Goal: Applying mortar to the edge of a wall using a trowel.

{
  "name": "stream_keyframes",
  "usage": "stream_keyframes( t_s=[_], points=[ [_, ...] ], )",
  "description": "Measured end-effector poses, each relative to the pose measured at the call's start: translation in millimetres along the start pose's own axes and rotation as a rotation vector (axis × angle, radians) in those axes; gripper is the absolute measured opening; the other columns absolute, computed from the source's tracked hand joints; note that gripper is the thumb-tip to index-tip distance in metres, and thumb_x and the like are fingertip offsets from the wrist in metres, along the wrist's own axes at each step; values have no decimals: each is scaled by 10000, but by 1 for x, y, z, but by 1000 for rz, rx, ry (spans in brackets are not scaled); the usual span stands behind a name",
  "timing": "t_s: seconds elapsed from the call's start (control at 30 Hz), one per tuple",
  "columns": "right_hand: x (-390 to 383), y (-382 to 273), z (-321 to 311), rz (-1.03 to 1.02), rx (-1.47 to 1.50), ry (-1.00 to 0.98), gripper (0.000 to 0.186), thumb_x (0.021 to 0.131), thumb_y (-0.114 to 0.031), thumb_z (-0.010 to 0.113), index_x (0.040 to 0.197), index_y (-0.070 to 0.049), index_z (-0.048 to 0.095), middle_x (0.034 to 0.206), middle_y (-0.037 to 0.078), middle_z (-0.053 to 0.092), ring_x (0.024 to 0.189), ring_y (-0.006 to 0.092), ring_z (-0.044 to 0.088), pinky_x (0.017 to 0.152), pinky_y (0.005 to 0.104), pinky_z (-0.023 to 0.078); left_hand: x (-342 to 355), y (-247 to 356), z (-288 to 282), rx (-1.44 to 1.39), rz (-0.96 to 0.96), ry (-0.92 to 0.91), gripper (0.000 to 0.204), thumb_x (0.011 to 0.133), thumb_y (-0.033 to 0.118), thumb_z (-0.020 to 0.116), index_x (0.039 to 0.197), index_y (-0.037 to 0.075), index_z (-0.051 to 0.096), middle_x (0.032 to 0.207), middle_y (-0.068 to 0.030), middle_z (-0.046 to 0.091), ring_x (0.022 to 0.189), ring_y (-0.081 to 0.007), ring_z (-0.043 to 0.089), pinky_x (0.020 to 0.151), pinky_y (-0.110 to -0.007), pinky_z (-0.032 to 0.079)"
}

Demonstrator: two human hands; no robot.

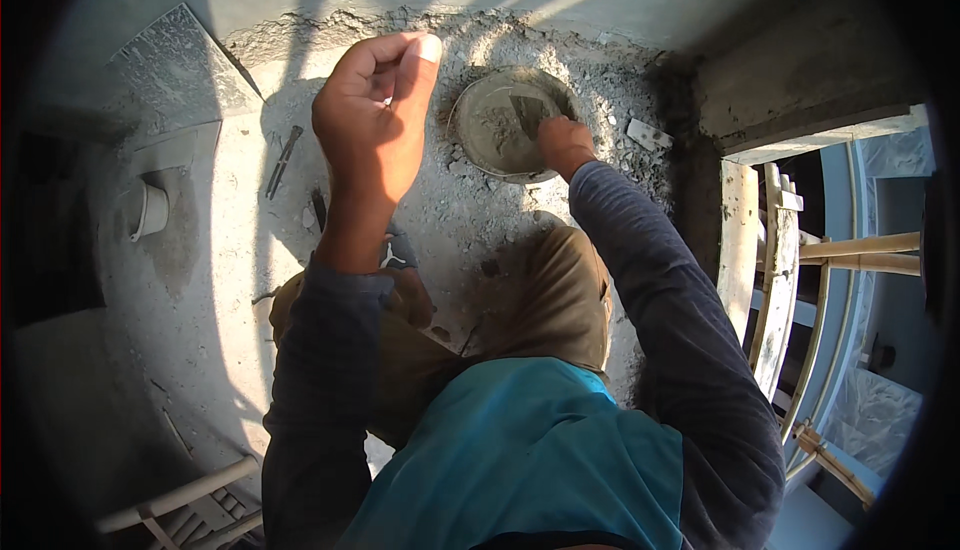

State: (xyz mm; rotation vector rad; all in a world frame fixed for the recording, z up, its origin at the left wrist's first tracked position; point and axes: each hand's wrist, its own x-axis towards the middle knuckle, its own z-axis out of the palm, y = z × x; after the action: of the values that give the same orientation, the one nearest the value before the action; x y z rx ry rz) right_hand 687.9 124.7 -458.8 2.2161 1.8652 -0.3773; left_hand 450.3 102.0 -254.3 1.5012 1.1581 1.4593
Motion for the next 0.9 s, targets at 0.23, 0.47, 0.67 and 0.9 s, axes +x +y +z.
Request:
stream_keyframes(
  t_s=[0.23, 0.47, 0.67, 0.9],
  points=[
    [-9, 31, 12, -90, 345, -188, 413, 888, -355, 583, 1071, -5, 704, 1096, 246, 678, 1065, 406, 639, 900, 448, 521, -4, 5, -14, 170, -117, 80, 291, 953, 235, 677, 1067, -32, 659, 997, -96, 692, 940, -156, 670, 864, -261, 509],
    [-55, 75, 26, -58, 648, -132, 489, 918, -404, 564, 1198, -4, 601, 1040, 256, 683, 1037, 394, 647, 902, 469, 506, -31, 68, -69, 379, 30, 99, 263, 1007, 196, 588, 1089, -47, 643, 1049, -133, 680, 1007, -229, 673, 936, -327, 513],
    [-62, 66, 14, 6, 572, 28, 463, 920, -397, 561, 1177, -15, 613, 1055, 247, 684, 1033, 410, 645, 908, 482, 508, -102, 10, -143, 507, -72, 307, 228, 960, 170, 647, 1067, -31, 655, 1036, -111, 679, 954, -180, 642, 884, -312, 495],
    [-139, 67, -1, 18, 573, 146, 429, 844, -366, 610, 1060, 5, 629, 968, 276, 673, 946, 443, 648, 855, 510, 513, -198, -92, -177, 944, 42, 117, 253, 862, 201, 732, 1045, 32, 684, 1043, -134, 675, 998, -307, 623, 911, -404, 488]
  ],
)
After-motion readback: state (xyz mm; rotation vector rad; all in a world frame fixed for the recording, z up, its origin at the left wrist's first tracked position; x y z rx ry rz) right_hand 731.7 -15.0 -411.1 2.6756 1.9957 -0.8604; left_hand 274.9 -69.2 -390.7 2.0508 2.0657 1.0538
